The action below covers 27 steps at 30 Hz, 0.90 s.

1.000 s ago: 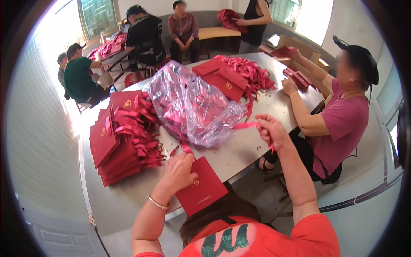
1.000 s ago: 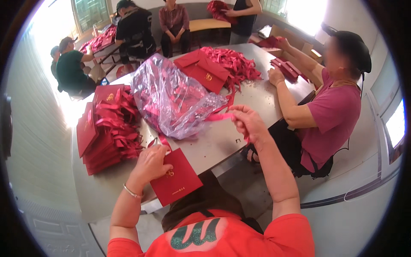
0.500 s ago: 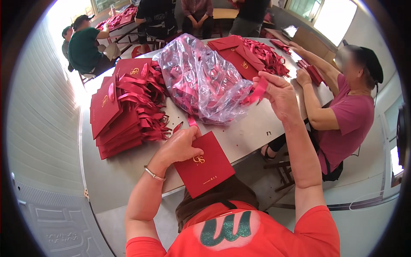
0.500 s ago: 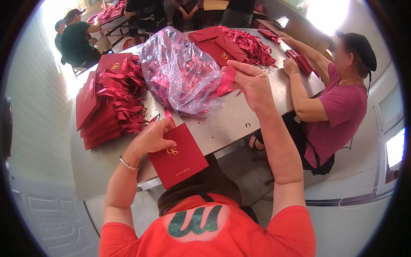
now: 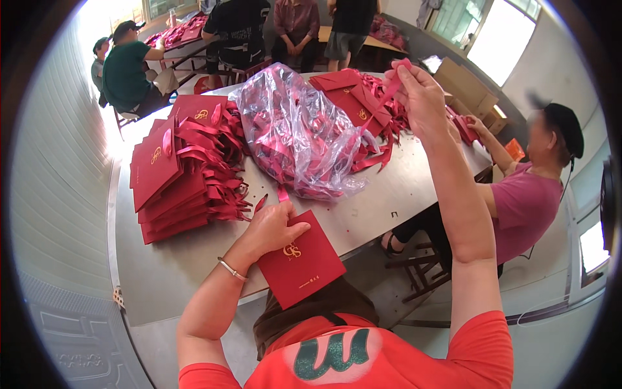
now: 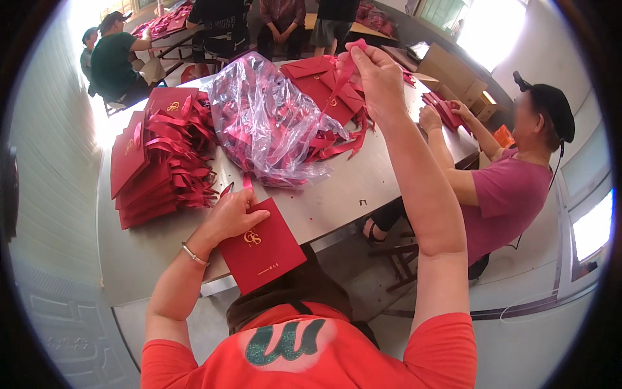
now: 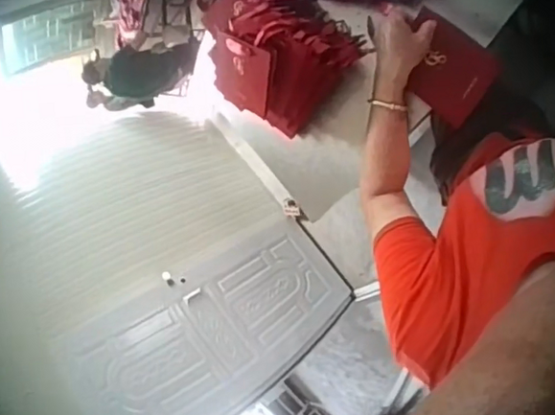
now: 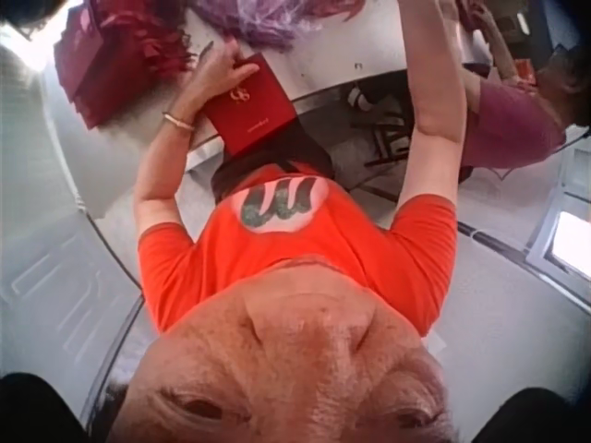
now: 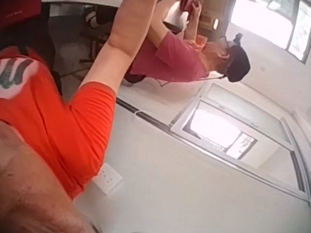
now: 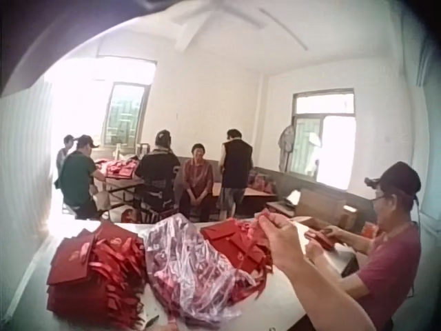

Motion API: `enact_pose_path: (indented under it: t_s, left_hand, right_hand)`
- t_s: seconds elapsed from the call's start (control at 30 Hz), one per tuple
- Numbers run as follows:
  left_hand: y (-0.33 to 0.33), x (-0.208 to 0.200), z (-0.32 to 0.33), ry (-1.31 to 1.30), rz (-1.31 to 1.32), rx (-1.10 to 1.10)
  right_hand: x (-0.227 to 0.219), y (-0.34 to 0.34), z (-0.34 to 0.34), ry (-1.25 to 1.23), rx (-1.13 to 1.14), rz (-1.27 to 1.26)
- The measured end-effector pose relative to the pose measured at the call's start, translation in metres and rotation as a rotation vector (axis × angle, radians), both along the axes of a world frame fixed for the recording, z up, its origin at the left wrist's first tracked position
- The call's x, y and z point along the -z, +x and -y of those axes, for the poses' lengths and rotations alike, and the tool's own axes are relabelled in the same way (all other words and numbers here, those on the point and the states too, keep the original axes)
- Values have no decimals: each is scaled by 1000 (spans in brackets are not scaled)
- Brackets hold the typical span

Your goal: The person assembles gift pouches by opening them and threading ribbon handles through the pre-cut slits by hand.

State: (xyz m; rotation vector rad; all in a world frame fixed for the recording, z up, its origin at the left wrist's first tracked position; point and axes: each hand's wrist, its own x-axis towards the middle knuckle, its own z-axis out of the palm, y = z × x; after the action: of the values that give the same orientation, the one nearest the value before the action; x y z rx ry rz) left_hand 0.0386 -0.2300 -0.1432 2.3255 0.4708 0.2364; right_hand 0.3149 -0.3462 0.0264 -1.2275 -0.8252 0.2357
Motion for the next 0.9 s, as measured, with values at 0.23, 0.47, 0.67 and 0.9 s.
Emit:
enact_pose_path:
  t_s: [0.23,0.47,0.67,0.9]
  left_hand:
    - [2,11,-1,-9,83,66]
    - [4,5,-12,-190,122,147]
    - [3,8,-22,-385,16,203]
    - [0,12,-27,-724,-50,270]
  right_hand:
    - [-75,17,-34,157,2,273]
    - [-61,1,9,-299,-80,294]
    - [106,-112,45,-498,-207,434]
    - [185,-147,36,-434,-134,330]
